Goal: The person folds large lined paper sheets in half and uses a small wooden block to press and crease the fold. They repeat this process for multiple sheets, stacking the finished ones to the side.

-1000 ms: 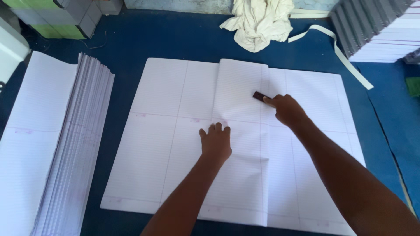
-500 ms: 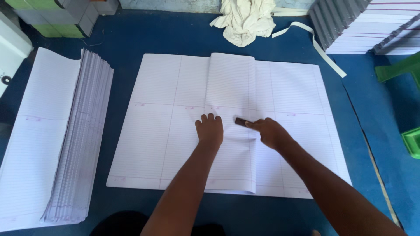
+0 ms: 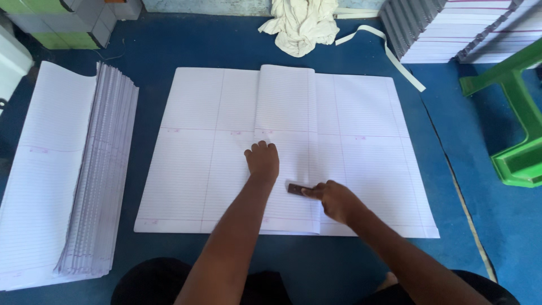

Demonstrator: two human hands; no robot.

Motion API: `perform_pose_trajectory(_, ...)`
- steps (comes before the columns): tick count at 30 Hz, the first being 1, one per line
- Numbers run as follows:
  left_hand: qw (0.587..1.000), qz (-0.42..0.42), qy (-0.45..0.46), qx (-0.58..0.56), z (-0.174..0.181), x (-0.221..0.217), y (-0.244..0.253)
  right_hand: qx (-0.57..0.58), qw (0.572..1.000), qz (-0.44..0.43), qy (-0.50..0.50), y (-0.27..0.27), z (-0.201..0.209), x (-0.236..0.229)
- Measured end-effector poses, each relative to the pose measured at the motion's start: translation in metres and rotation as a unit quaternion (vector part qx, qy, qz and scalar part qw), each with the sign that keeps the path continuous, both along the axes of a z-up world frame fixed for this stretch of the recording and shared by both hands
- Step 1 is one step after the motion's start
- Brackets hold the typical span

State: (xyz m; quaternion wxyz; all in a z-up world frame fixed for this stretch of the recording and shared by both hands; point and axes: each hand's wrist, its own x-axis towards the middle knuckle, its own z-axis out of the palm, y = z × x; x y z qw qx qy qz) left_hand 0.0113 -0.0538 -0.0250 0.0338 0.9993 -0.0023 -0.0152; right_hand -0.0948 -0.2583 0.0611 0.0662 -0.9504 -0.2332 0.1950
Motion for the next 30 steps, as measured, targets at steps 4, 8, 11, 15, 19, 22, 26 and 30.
perform_pose_trajectory(4,1.0,-0.007,-0.017,-0.015,-0.003,0.001,0.004,-0.012,1.0,0.001,0.013,0.004,0.005,-0.025)
perform_pose_trajectory(8,0.998,-0.028,0.034,-0.042,-0.001,-0.003,0.012,-0.014,1.0,0.005,0.026,0.003,0.011,-0.047)
perform_pose_trajectory(11,0.996,-0.046,0.063,-0.051,0.0,-0.005,0.02,-0.01,0.999,0.01,0.031,0.005,0.016,-0.058)
perform_pose_trajectory(15,0.993,-0.079,-0.064,-0.059,-0.007,-0.02,0.022,-0.024,0.999,0.011,0.044,0.005,0.018,-0.072)
perform_pose_trajectory(19,0.992,-0.049,-0.054,-0.105,-0.003,-0.042,0.014,-0.024,0.999,0.026,0.026,0.006,0.02,-0.075)
perform_pose_trajectory(22,0.986,-0.056,-0.049,-0.15,0.01,-0.057,-0.002,-0.042,0.997,0.024,0.058,0.003,0.022,-0.076)
perform_pose_trajectory(26,0.982,-0.069,-0.05,-0.167,0.023,-0.074,-0.015,0.072,0.99,-0.041,0.115,-0.012,0.023,-0.078)
perform_pose_trajectory(30,0.985,-0.081,-0.021,-0.149,0.032,-0.08,-0.025,0.1,0.99,-0.065,0.081,-0.041,0.02,-0.056)
